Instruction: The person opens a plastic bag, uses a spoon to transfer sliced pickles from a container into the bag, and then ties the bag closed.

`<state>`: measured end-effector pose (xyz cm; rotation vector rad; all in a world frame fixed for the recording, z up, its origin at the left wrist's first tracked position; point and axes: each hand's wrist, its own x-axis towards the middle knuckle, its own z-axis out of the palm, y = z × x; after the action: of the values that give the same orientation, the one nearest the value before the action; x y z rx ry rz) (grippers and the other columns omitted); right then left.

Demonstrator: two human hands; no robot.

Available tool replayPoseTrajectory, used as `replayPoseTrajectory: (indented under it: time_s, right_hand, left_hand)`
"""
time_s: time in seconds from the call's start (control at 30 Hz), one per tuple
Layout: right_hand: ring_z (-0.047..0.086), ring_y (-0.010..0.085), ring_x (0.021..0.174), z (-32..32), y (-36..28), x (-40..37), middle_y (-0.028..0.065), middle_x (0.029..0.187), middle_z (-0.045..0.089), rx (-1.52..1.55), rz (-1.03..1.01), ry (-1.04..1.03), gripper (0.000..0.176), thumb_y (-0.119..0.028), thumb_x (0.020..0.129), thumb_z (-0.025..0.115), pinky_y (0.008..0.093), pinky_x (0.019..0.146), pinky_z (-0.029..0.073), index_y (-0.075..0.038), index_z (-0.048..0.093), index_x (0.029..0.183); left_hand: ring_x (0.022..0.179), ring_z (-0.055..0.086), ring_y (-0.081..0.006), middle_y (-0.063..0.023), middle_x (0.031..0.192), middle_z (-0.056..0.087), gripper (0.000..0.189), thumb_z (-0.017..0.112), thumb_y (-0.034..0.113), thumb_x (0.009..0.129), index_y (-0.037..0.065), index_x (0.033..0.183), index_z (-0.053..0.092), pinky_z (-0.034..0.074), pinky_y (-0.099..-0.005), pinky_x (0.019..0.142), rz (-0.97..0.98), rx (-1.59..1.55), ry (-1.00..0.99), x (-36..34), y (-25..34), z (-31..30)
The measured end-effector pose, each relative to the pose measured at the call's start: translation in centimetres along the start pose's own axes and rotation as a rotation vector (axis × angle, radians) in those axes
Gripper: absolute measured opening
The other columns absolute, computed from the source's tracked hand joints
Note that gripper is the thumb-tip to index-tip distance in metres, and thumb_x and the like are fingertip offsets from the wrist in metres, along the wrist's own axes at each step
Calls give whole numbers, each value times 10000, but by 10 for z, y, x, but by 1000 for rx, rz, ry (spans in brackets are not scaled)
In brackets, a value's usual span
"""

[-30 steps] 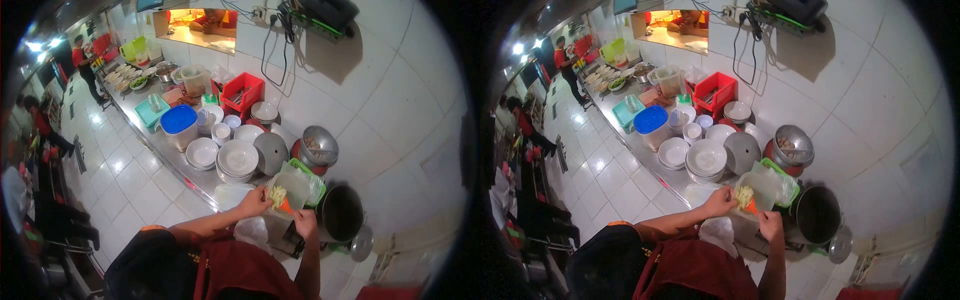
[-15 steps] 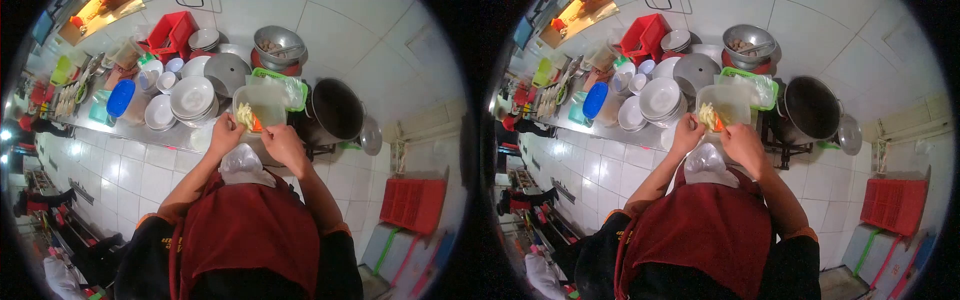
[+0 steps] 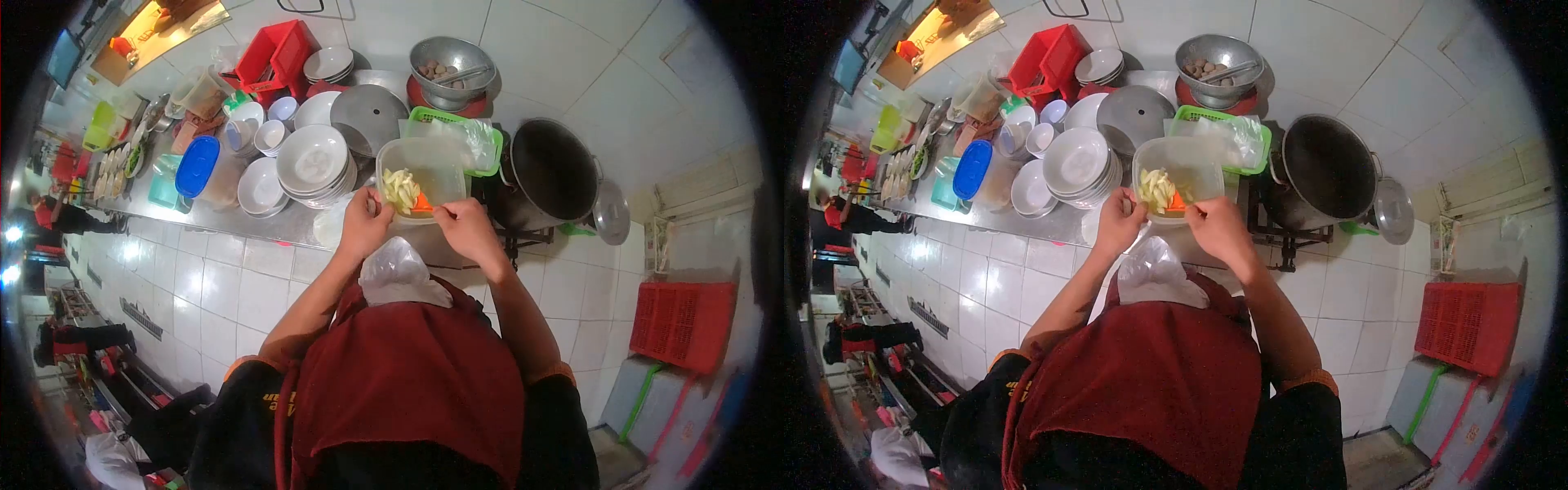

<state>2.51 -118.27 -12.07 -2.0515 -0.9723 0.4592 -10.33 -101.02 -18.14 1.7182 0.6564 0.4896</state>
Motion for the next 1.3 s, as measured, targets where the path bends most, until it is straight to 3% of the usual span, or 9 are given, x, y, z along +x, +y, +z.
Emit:
replayPoseTrajectory:
  time_s: [0.07, 0.27, 0.4, 0.6, 0.73, 0.87, 0.93, 1.03, 1.3]
  right_hand:
    - [502, 141, 520, 4, 13, 4, 177, 571, 553, 132, 54, -13, 257, -185, 899, 585, 337, 536, 419, 56, 674, 907]
    - [422, 82, 540, 1, 12, 7, 118, 543, 510, 256, 153, 29, 271, -191, 904, 591, 319, 503, 388, 70, 661, 881]
    - [408, 71, 541, -5, 21, 11, 77, 542, 489, 349, 249, 3, 275, -184, 909, 590, 304, 499, 374, 82, 653, 887]
    - [393, 54, 570, -10, 32, 16, 12, 558, 458, 281, 133, 94, 280, -198, 922, 600, 277, 511, 366, 75, 655, 897]
    - [390, 53, 572, -15, 19, 16, 15, 557, 458, 293, 153, 75, 262, -182, 917, 617, 271, 509, 364, 77, 656, 929]
    - [373, 41, 569, -21, 3, 11, -19, 566, 420, 268, 113, 72, 257, -163, 917, 617, 261, 492, 337, 88, 652, 963]
    - [366, 36, 573, -23, -2, 11, -25, 572, 409, 256, 121, 54, 267, -166, 921, 612, 256, 492, 326, 95, 648, 962]
    - [362, 36, 577, -23, -5, 11, -32, 577, 407, 225, 124, 56, 274, -174, 928, 602, 251, 498, 323, 94, 646, 967]
    - [361, 33, 584, -29, -30, 2, -21, 578, 393, 270, 167, -48, 263, -167, 940, 576, 260, 499, 315, 87, 642, 929]
  left_hand:
    - [655, 577, -101, -43, 765, 577, 146, 616, 62, 862, 21, 903, 482, 480, -243, 600, -68, -163, -20, -2, 7, -1]
    - [677, 582, -109, -35, 793, 574, 147, 628, 74, 866, 25, 902, 494, 488, -250, 614, -45, -122, -46, 2, 9, -9]
    - [678, 585, -115, -35, 786, 582, 146, 632, 88, 869, 24, 905, 506, 484, -258, 626, -31, -126, -51, 7, 8, -20]
    - [670, 566, -114, -38, 725, 581, 202, 654, 139, 871, -2, 969, 549, 449, -268, 599, -168, 137, -52, 0, 30, -61]
    - [644, 465, -80, 4, 857, 556, 224, 603, 136, 892, 61, 1095, 545, 388, -227, 581, -65, 61, -7, -14, 49, -98]
    - [652, 455, -54, 0, 938, 539, 288, 508, -11, 874, 50, 1156, 504, 382, -204, 580, -20, 72, -77, -19, 64, -127]
    - [649, 451, -48, -16, 949, 554, 352, 443, -77, 843, 30, 1175, 489, 395, -200, 577, 200, 169, -57, -18, 59, -134]
    - [665, 477, -66, -51, 1026, 578, 409, 399, -113, 812, 18, 1191, 480, 432, -214, 605, 23, 33, -133, -23, 75, -135]
    - [704, 549, -102, -109, 1203, 588, 444, 385, -130, 805, 14, 1216, 474, 490, -246, 663, 73, 0, -33, -28, 63, -131]
